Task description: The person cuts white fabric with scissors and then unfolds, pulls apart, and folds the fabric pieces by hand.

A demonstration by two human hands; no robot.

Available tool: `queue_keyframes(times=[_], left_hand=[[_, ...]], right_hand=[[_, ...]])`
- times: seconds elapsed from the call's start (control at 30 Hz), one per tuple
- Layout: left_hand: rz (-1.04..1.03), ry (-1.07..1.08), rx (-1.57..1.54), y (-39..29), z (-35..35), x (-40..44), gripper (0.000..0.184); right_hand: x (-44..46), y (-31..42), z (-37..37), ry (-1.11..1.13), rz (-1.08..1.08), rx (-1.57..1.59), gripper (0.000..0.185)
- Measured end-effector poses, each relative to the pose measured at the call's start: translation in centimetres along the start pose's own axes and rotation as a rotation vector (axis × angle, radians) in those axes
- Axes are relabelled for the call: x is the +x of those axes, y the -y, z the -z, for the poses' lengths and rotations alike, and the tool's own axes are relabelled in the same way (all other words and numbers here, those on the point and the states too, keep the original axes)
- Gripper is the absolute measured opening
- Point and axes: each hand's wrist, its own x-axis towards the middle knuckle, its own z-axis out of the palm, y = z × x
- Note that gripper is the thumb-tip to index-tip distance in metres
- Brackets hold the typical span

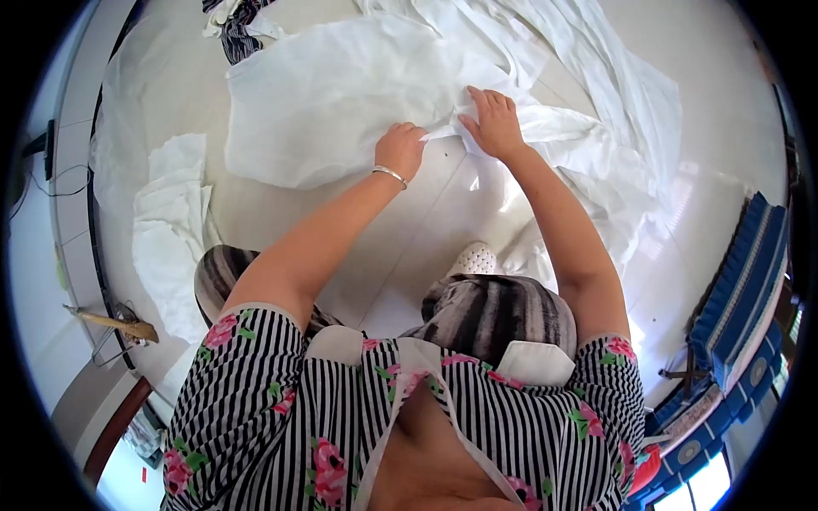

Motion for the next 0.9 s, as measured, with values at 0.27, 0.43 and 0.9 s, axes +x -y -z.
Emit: queue_keyframes(times=[0.27,0.43,0.9], left_hand=[[0.009,-0.109,-0.474,-4.4,6.1,-0.4,0.018],[-0.365,-0.045,-0.244,-3.4,19.7,-6.8,0.016],[0.521,-0.529,0.325,26.8,37.3,-19.2,0.043]], right_hand=[[2.9,1.6,2.2,-0.162,-0.077,0.006,0.037],[-2.2,-16.2,13.3,-0.322,-0.544,-0.348,0.036],[-17.8,-23.6,31.7,0.014,-1.028,-0.941,0.051]])
